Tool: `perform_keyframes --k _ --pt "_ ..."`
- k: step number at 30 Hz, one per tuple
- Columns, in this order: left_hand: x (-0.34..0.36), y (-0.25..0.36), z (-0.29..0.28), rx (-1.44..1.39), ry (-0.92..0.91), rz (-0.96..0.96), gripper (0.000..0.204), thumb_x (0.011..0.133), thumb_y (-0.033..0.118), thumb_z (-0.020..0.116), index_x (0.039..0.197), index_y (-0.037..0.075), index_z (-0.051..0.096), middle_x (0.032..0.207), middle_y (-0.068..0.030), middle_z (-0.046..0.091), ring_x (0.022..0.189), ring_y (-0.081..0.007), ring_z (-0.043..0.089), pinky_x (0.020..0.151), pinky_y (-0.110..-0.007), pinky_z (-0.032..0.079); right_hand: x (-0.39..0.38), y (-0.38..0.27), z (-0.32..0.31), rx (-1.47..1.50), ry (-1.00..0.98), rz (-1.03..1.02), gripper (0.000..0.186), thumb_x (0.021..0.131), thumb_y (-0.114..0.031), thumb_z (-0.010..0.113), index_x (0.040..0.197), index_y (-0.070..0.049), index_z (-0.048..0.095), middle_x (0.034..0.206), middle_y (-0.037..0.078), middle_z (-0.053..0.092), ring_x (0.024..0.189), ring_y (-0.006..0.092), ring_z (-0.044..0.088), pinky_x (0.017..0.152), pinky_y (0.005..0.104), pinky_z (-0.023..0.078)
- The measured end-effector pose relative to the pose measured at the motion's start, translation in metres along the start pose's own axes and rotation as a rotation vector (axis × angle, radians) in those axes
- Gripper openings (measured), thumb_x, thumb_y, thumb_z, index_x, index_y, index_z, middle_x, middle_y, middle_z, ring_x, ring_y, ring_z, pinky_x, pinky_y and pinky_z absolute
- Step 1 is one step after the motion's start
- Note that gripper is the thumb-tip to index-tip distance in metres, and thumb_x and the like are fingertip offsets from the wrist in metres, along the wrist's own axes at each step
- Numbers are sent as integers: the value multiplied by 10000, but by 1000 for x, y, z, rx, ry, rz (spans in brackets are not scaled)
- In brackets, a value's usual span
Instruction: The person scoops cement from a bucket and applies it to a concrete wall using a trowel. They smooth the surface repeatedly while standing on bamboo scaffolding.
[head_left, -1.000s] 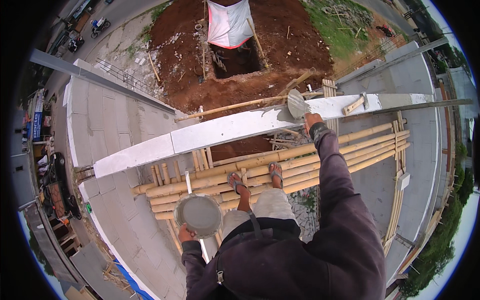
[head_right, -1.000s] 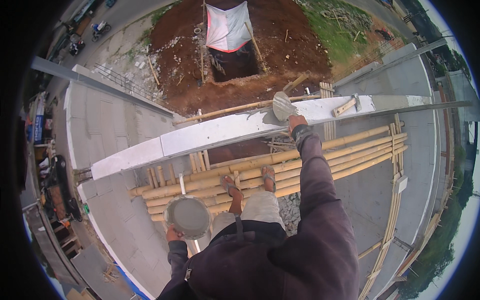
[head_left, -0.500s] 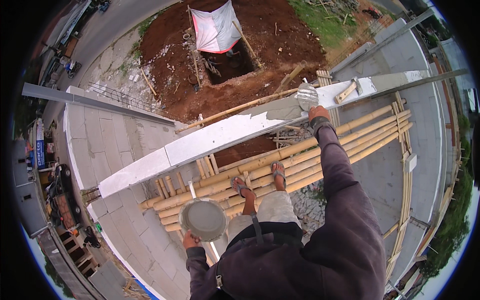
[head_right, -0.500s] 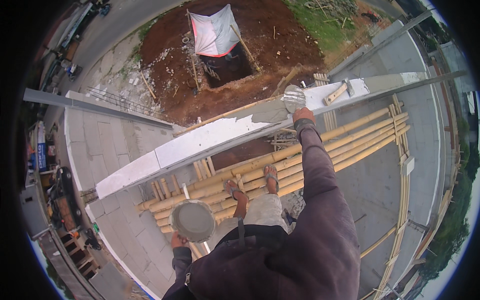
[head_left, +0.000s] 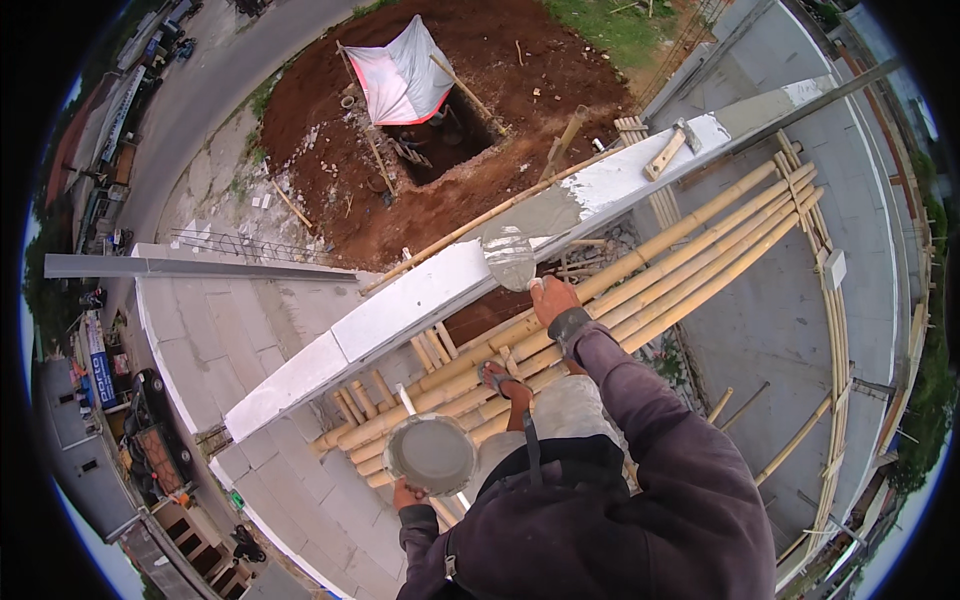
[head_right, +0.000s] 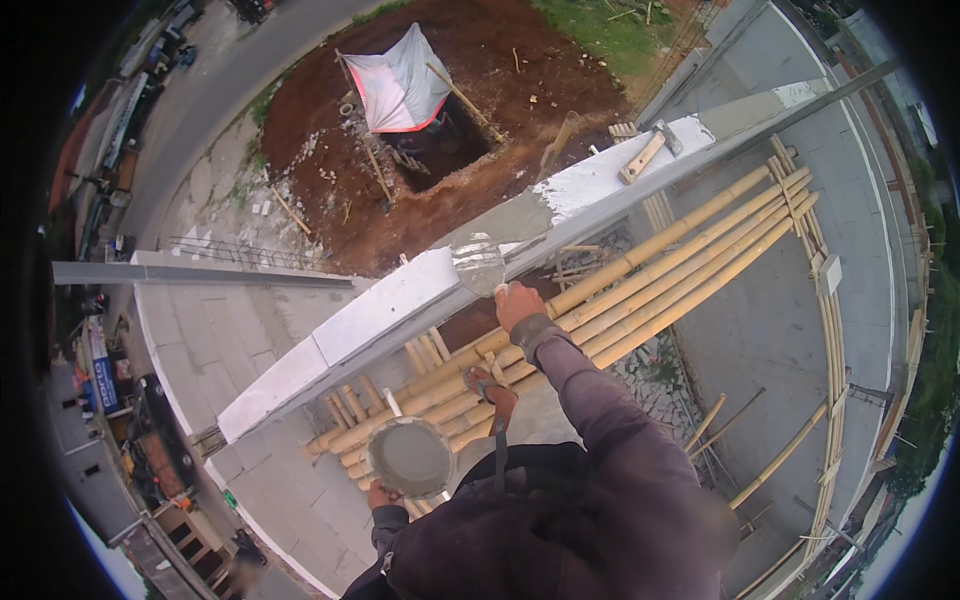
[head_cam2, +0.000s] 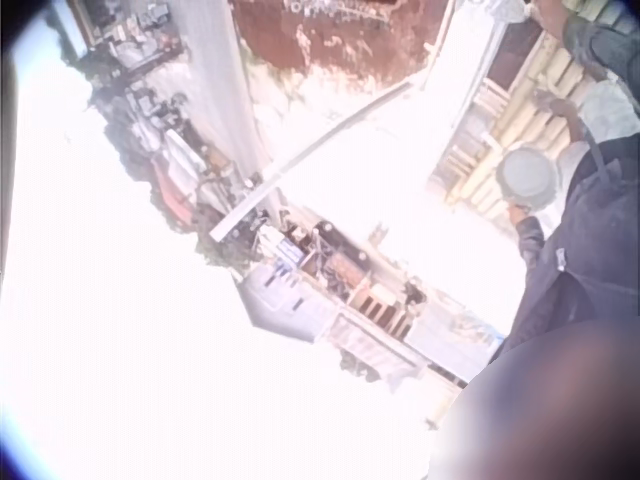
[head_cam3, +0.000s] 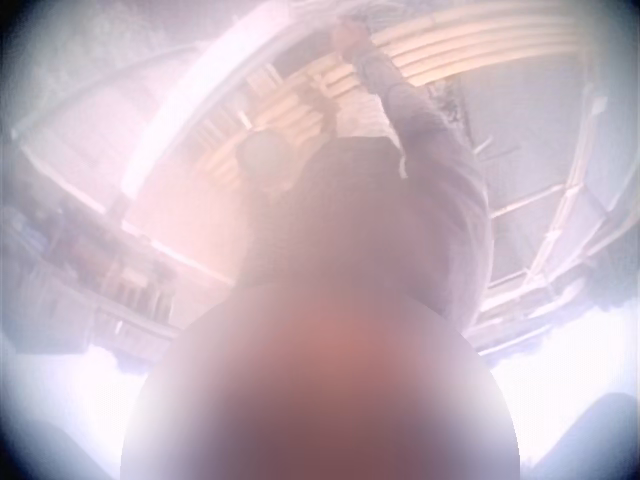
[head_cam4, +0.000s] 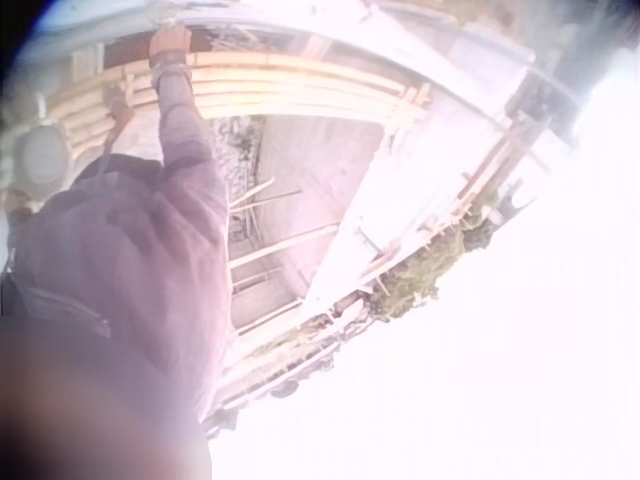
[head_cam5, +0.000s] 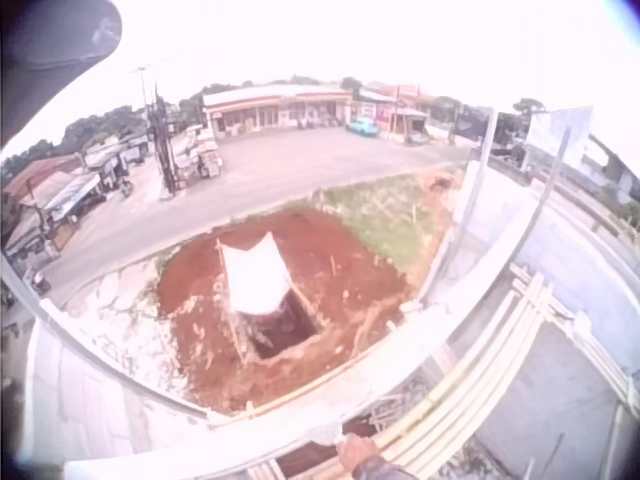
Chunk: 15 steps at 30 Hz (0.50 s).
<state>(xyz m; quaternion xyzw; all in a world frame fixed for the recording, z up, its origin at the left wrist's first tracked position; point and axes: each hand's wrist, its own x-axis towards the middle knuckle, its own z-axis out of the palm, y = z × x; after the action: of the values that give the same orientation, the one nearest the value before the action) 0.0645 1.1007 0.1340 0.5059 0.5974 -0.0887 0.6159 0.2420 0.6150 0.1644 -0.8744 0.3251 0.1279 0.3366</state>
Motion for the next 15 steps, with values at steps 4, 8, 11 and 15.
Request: perform_keyframes --k 4,8,11,15 --pt "1 -3 -8 -36 -16 19 251 837 195 570 671 133 392 538 6 341 399 -134 330 382 -326 345 28 24 -29 40 257 164 390 901 -318 474 931 48 602 907 291 624 896 456 590 794 512 466" --pt "13 -3 -8 5 17 24 259 842 198 566 669 136 384 537 7 340 394 -136 333 380 -330 349 -19 -6 23 10 -49 69 372 913 -337 457 996 6 571 942 280 628 912 448 604 816 516 473" --pt "18 -2 -11 6 19 -2 261 843 197 565 666 135 384 518 2 326 389 -141 331 383 -349 357 -75 -23 66 8 -273 -155 350 919 -329 445 955 3 550 885 269 632 884 455 597 784 507 478" --pt "15 -2 -18 -10 66 -38 242 831 226 552 685 143 377 505 -8 315 404 -159 312 418 -354 359 -60 11 58 672 -7 48 339 926 -334 452 923 -2 521 714 178 590 642 367 573 593 457 470"
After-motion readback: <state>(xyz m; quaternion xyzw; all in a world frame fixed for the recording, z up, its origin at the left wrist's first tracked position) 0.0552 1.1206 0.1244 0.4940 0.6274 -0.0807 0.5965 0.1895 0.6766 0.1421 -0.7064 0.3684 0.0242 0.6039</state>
